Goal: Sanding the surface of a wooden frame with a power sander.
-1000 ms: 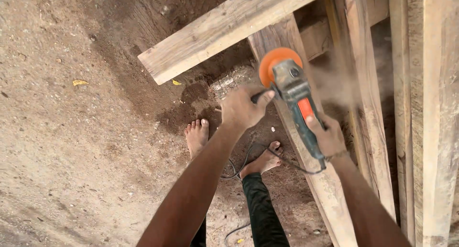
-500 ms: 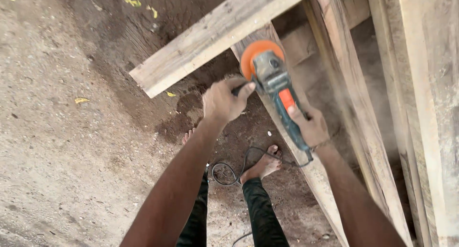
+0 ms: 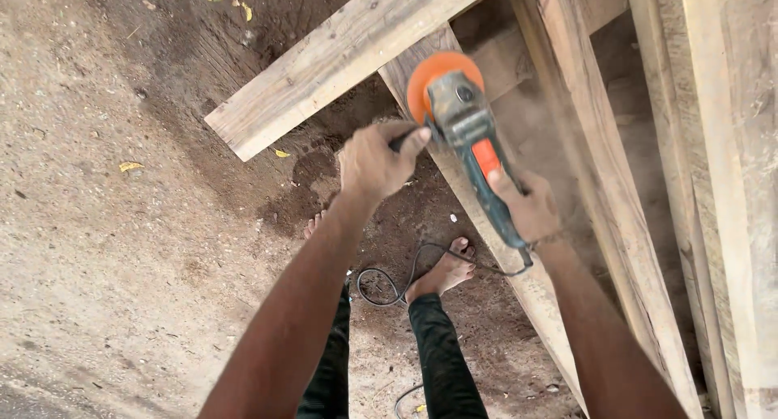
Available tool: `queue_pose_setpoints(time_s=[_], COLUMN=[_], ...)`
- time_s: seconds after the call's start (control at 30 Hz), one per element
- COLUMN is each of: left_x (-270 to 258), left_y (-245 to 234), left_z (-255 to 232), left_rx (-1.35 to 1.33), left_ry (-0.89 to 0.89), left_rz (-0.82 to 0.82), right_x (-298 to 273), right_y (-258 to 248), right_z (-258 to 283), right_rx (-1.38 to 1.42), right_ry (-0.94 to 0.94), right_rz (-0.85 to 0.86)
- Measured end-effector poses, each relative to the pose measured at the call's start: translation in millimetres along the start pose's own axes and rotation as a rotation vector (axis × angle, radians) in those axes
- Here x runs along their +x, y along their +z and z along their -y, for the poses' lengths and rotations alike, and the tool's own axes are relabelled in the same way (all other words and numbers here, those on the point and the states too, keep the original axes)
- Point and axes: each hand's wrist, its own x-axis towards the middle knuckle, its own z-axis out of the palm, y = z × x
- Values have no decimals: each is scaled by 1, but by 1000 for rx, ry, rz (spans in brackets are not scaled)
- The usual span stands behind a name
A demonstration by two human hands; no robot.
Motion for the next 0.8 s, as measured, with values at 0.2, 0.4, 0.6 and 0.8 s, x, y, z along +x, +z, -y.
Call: queue_pose_setpoints(time_s=[0.2, 0.4, 0.6, 0.8], left_x=[-23, 22, 5, -36], left_y=[24, -8, 3, 42], left_z=[18, 7, -19, -16], left_rx=[62, 32, 72, 85], left_ry=[95, 89, 33, 85], left_rz=[21, -38, 4, 62], right_x=[-28, 12, -5, -58], right_y=[13, 6, -11, -9], right_z=[-58, 30, 8, -44], right_rx=[77, 13, 33, 109], right_ry=[62, 13, 194, 84], right_rz=[-31, -56, -20, -59])
